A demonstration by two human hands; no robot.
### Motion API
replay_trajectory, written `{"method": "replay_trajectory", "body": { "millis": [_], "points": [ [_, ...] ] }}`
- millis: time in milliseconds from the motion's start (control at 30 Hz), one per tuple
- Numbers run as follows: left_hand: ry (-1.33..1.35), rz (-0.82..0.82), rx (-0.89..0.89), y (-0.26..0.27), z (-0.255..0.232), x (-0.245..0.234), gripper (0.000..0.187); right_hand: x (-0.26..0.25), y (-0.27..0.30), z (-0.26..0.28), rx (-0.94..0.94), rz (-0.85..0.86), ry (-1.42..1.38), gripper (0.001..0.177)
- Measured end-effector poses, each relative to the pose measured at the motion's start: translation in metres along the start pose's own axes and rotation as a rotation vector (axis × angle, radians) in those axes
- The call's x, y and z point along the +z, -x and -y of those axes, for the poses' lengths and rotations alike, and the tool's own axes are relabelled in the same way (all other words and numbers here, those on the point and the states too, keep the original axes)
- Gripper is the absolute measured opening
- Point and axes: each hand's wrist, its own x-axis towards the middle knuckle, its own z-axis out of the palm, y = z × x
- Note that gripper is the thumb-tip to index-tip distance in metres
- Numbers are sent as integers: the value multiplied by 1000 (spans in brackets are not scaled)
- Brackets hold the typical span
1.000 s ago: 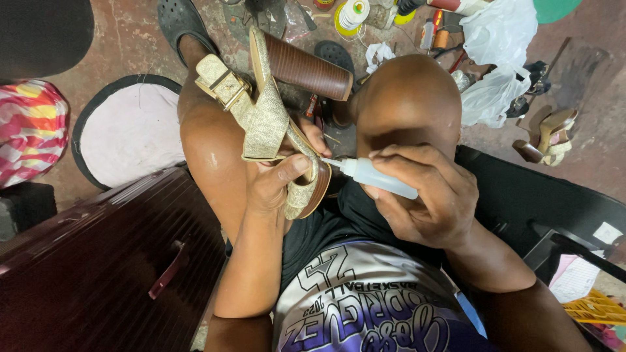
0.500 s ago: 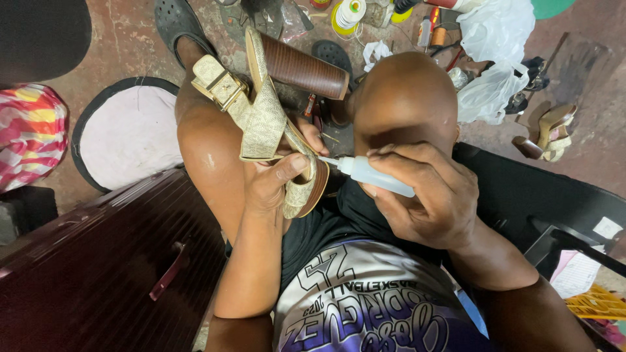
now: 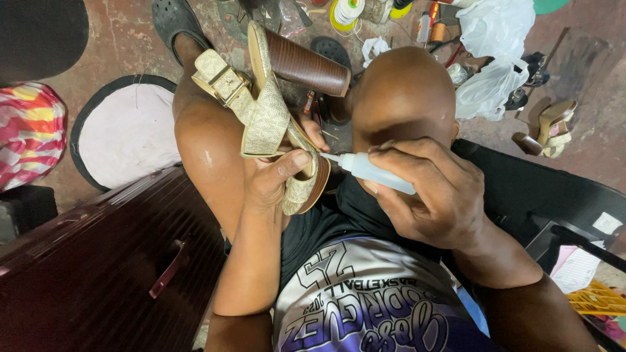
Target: The person repairs a gold high-heeled sandal by applying glue to the heel and sole, pressing the parts together, and using a small tool to adjust the fit. The person handles the shoe and glue bottle throughout the process.
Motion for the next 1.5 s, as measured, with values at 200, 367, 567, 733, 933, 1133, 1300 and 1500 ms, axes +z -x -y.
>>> {"method": "replay_trajectory", "body": {
  "millis": [200, 367, 567, 733, 933, 1133, 1300, 1500],
  "points": [
    [-18, 4, -1, 0, 0, 0, 41, -5, -1, 2, 3, 0, 9, 31],
    [2, 4, 6, 1, -1, 0, 42, -6, -1, 1, -33, -51, -24, 31],
    [21, 14, -6, 0, -1, 1, 41, -4, 1, 0, 0, -7, 5, 31],
    [6, -4, 0, 1, -1, 2, 41, -1, 1, 0, 5, -2, 1, 31],
    [5, -8, 8, 1, -2, 3, 42, -1, 1, 1, -15, -2, 23, 33],
    [30, -3, 4, 2, -2, 3, 42, -4, -3, 1, -28, -49, -34, 34],
    [-1, 8, 24, 1, -3, 3, 41, -4, -4, 0, -34, -57, -29, 33],
    [2, -3, 19, 2, -4, 5, 42, -1, 2, -1, 5, -12, -10, 31]
  ]
}}
